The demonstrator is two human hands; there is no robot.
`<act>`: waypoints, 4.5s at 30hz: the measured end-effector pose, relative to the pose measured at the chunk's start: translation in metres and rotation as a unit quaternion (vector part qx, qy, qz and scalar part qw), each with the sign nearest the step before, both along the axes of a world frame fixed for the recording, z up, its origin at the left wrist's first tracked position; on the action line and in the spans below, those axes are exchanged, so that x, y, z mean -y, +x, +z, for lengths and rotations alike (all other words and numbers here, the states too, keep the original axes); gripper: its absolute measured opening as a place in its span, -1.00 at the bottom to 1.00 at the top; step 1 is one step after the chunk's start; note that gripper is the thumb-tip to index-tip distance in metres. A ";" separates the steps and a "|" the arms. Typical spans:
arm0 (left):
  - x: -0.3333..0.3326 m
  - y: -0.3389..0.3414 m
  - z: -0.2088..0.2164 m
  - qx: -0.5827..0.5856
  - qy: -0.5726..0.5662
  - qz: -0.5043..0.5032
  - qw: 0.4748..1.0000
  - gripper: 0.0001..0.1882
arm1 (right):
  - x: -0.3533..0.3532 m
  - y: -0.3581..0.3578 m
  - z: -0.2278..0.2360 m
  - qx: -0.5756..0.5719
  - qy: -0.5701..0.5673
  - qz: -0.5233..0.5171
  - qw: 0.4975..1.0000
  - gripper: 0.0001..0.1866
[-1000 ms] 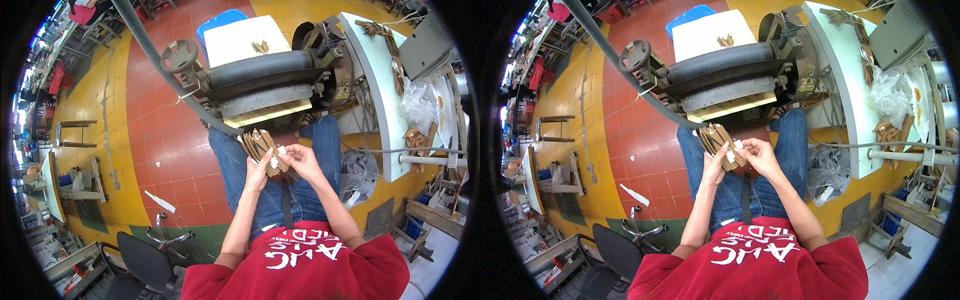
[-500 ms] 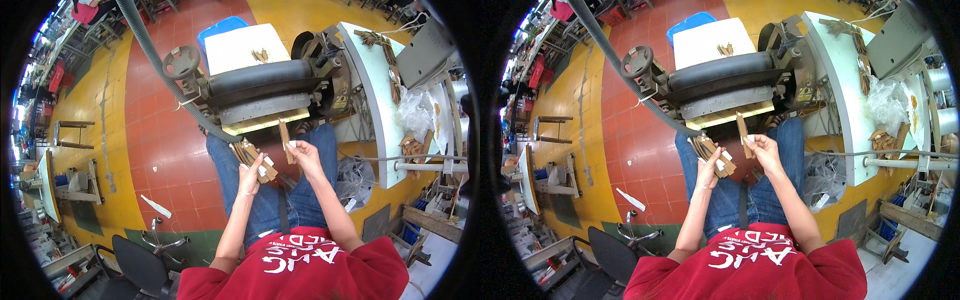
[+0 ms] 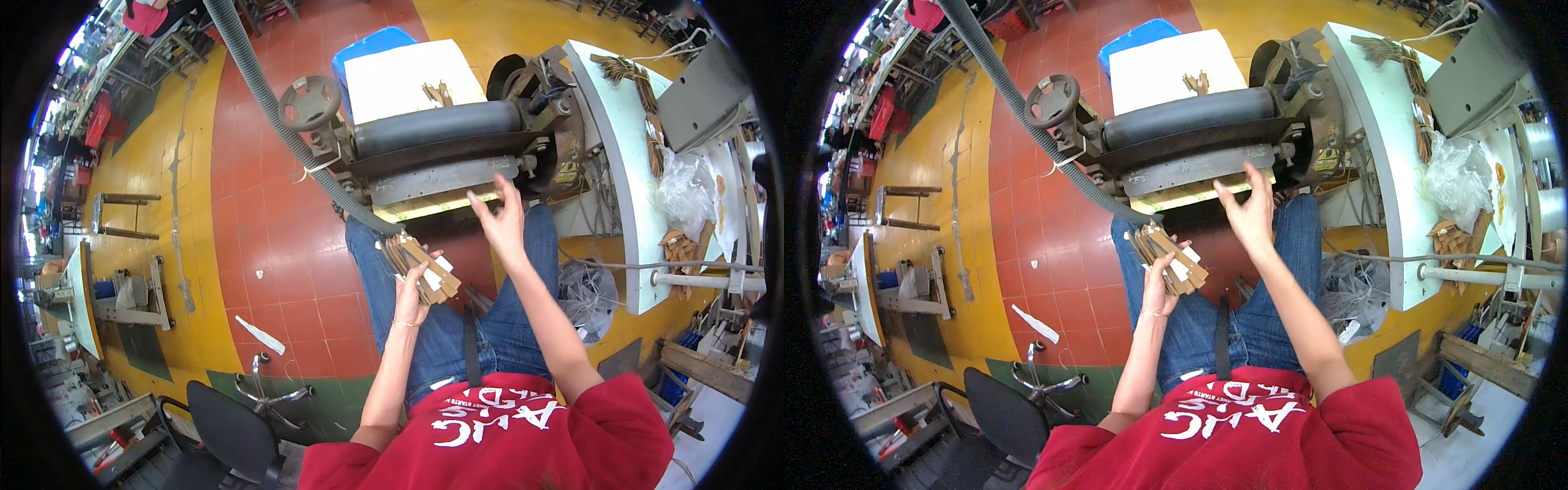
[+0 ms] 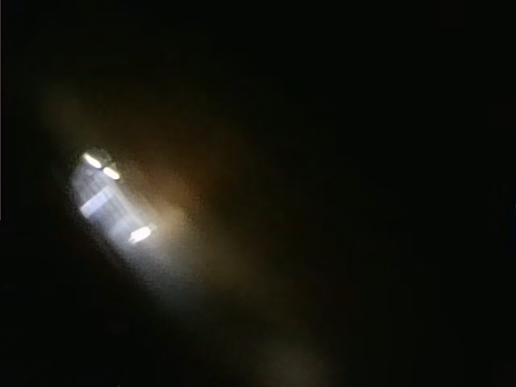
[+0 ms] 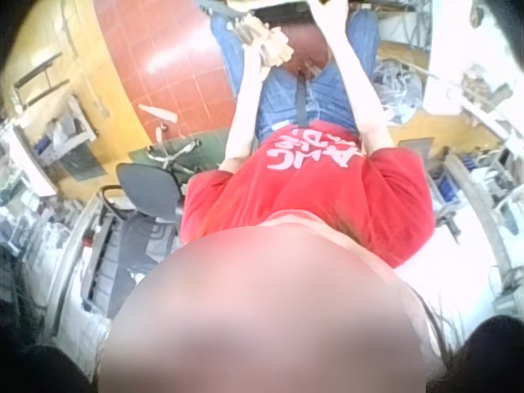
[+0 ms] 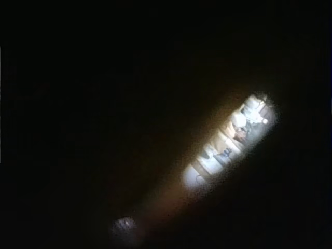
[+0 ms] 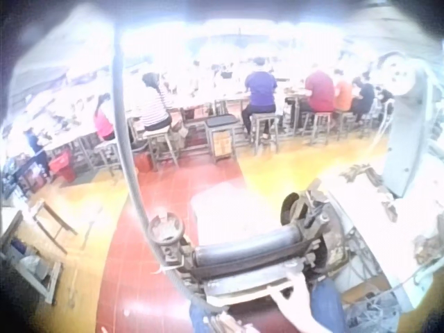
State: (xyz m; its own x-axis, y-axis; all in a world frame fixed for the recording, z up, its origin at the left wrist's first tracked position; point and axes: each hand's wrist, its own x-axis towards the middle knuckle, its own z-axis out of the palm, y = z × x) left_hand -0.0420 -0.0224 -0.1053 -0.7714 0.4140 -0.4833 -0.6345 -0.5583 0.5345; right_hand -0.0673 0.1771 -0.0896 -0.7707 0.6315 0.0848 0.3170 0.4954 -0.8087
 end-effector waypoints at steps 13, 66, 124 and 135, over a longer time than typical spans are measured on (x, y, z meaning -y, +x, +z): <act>-0.017 -0.002 0.011 -0.029 -0.058 -0.031 0.997 -0.64 | 0.033 0.081 0.012 0.087 -0.403 0.130 0.902 -0.86; -0.007 -0.008 0.005 -0.079 -0.189 0.004 0.979 -0.69 | 0.024 0.072 0.013 0.146 -0.371 0.111 0.910 -0.67; -0.024 0.008 0.006 -0.012 -0.162 0.065 0.985 -0.64 | 0.013 0.057 0.010 0.036 -0.373 0.137 0.917 -0.86; -0.006 -0.001 0.011 -0.028 0.034 0.021 0.999 -0.51 | -0.027 -0.025 -0.014 -0.015 -0.085 0.011 0.996 -0.36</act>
State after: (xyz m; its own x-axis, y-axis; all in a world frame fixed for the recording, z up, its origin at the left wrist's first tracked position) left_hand -0.0434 -0.0167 -0.0947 -0.8138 0.4109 -0.4109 -0.5799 -0.6193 0.5292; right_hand -0.0923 0.2039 -0.1038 -0.7834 0.6215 0.0008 0.2823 0.3570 -0.8904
